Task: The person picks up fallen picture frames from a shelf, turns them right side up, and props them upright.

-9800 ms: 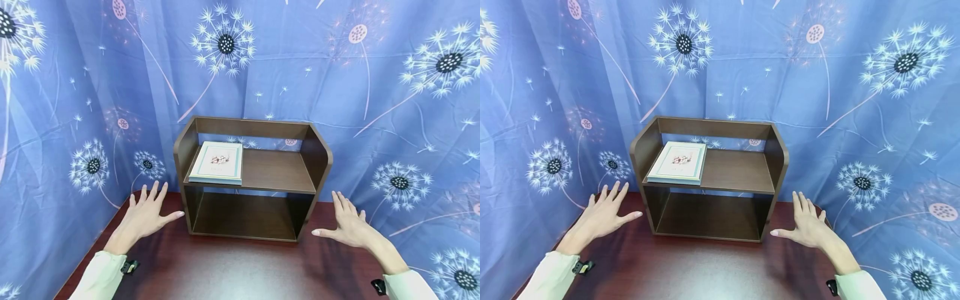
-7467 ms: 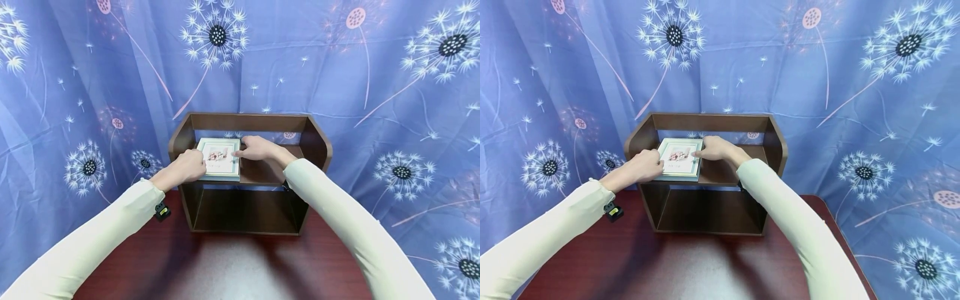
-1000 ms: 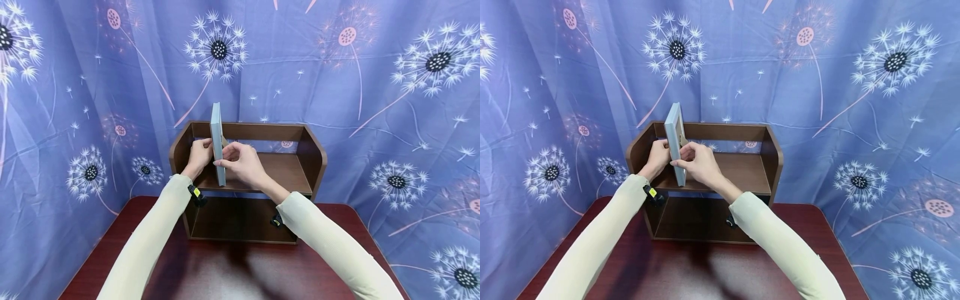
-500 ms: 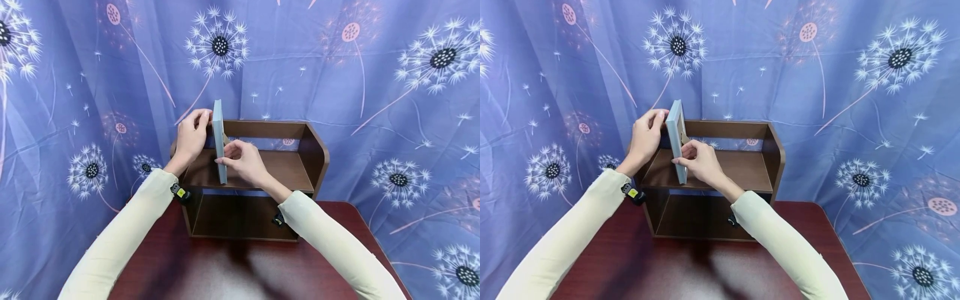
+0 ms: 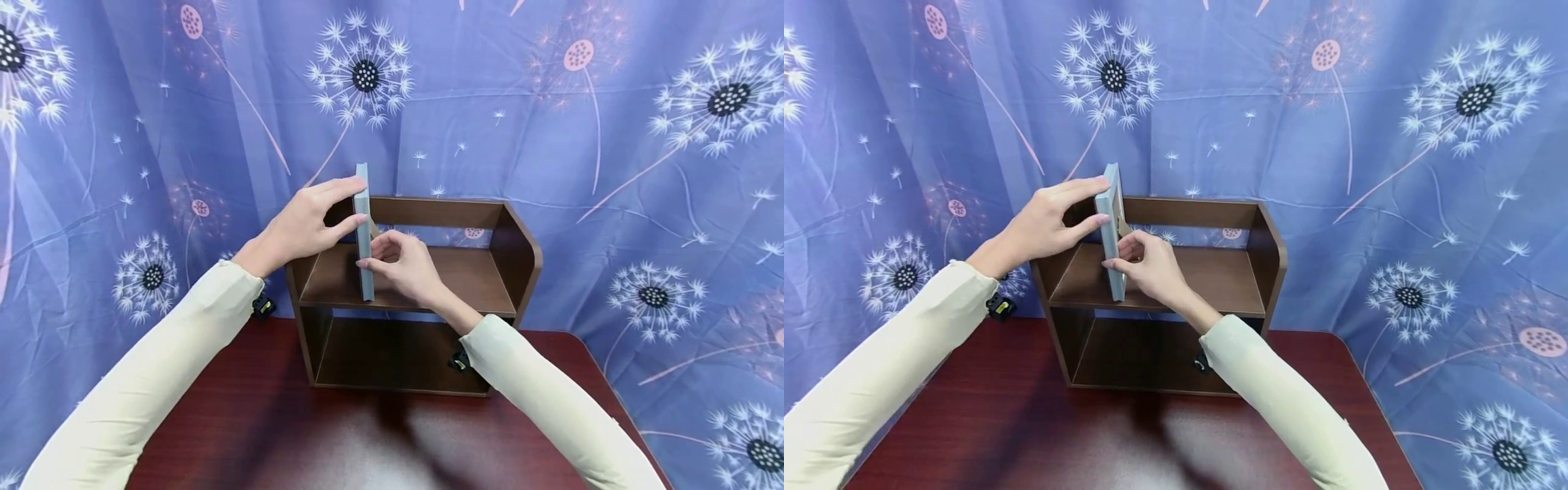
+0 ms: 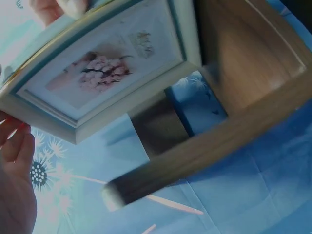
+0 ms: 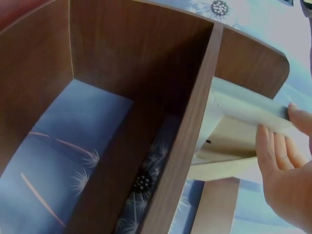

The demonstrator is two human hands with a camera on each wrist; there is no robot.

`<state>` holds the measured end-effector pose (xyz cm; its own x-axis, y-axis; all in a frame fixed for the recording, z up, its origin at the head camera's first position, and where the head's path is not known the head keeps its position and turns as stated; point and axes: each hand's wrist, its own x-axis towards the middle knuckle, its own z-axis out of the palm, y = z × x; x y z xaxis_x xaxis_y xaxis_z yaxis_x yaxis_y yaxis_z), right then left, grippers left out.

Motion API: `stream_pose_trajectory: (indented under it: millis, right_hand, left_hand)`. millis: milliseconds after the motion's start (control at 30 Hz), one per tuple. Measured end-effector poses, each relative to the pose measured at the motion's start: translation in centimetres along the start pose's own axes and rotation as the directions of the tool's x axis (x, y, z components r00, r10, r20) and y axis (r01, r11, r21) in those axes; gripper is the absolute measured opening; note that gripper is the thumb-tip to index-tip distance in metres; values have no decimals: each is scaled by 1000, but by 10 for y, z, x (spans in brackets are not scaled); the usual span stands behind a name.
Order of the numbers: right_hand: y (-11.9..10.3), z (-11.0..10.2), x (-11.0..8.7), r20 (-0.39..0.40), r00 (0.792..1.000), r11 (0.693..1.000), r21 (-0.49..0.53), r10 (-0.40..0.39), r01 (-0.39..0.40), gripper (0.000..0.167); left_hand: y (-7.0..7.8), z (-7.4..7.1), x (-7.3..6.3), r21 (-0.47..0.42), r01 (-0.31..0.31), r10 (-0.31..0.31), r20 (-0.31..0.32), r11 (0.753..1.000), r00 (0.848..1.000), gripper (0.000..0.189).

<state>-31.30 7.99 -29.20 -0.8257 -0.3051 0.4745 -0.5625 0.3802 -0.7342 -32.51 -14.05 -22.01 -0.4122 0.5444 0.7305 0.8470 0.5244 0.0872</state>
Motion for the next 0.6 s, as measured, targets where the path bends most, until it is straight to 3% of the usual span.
stream_pose_trajectory:
  millis: [67, 167, 267, 333, 433, 600]
  right_hand:
    - [1, -2, -1, 17, 1000, 999, 41, 13, -14, 24]
    - [3, -5, 1, 32, 998, 988, 143, 47, -51, 36]
    - [6, -9, 6, 2, 999, 993, 111, 36, -36, 38]
    - [9, -11, 13, -11, 1000, 1000, -15, -1, 1, 26]
    - [14, -11, 25, 23, 998, 974, -218, -56, 60, 17]
    - [24, -1, 41, 66, 997, 872, -485, -40, 67, 24]
  left_hand:
    - [-1, 1, -1, 8, -25, 25, -4, 1000, 1000, 51]
    - [-1, 3, -2, 12, -37, 38, -38, 999, 999, 52]
    - [1, 4, -3, 19, -28, 29, -56, 999, 998, 52]
    - [1, 4, -3, 23, -18, 19, -59, 1000, 998, 52]
    - [2, 5, -3, 27, -7, 9, -62, 1000, 998, 52]
    - [2, 7, -5, 14, 1, 0, -74, 1000, 997, 52]
